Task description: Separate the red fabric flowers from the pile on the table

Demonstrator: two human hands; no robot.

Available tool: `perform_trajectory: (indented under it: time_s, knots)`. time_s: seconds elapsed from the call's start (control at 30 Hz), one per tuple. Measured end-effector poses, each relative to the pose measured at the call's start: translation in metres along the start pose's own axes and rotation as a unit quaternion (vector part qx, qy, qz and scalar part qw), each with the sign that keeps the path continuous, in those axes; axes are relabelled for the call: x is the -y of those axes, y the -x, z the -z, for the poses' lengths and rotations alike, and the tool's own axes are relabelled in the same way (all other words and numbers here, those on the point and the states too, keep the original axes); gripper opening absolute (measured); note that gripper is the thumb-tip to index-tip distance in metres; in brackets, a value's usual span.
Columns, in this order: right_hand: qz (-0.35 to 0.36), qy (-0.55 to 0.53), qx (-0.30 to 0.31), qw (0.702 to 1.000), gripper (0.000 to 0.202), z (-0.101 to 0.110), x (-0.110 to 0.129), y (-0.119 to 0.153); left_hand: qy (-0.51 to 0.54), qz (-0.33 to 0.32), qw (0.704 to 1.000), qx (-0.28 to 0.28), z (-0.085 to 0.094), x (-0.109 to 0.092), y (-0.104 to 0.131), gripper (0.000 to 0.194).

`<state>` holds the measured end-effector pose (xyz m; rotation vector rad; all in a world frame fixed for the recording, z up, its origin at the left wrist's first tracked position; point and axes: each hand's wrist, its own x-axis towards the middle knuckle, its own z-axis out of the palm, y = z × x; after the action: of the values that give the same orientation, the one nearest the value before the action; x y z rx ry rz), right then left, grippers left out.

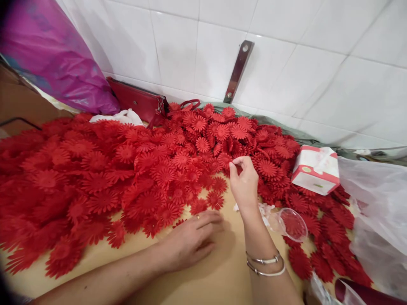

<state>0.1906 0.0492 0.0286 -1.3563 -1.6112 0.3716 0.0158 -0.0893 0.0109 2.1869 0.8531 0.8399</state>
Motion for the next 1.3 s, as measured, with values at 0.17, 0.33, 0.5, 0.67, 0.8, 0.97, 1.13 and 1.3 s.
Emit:
perform_trajectory:
  time_s: [0.17, 0.33, 0.5, 0.67, 0.8, 0.97, 1.13, 1.3]
  knots:
    - [-0.089, -0.132, -0.006, 0.987, 0.023, 0.004, 0.013, 0.033, -0.098, 0.102, 0.988, -0.065, 0.001, 0.016, 0.003, 0.046]
    - [-0.116, -0.200, 0.028, 0.972, 0.027, -0.009, 0.042, 0.080, -0.021, 0.150, 0.961, -0.233, 0.007, 0.015, 0.004, 0.043]
    - [-0.119, -0.227, 0.048, 0.965, 0.018, -0.017, 0.052, 0.104, 0.144, 0.190, 0.923, -0.303, 0.011, 0.009, 0.005, 0.044]
    - [-0.010, -0.189, 0.103, 0.976, 0.028, -0.016, 0.047, 0.106, 0.256, 0.231, 0.873, -0.346, 0.014, 0.013, -0.001, 0.029]
    - [0.128, -0.067, 0.144, 0.979, 0.071, -0.014, 0.048, 0.106, 0.293, 0.241, 0.838, -0.391, 0.019, 0.012, -0.006, 0.023]
    - [0.172, -0.020, 0.150, 0.973, 0.076, -0.013, 0.041, 0.104, 0.308, 0.232, 0.846, -0.368, 0.018, 0.006, -0.006, 0.021]
    - [0.217, 0.014, 0.128, 0.968, 0.071, -0.008, 0.034, 0.100, 0.303, 0.247, 0.845, -0.365, 0.012, 0.007, -0.003, 0.016]
    - [0.229, -0.027, 0.124, 0.965, 0.067, -0.005, 0.039, 0.099, 0.290, 0.219, 0.854, -0.371, 0.016, 0.006, -0.004, 0.014]
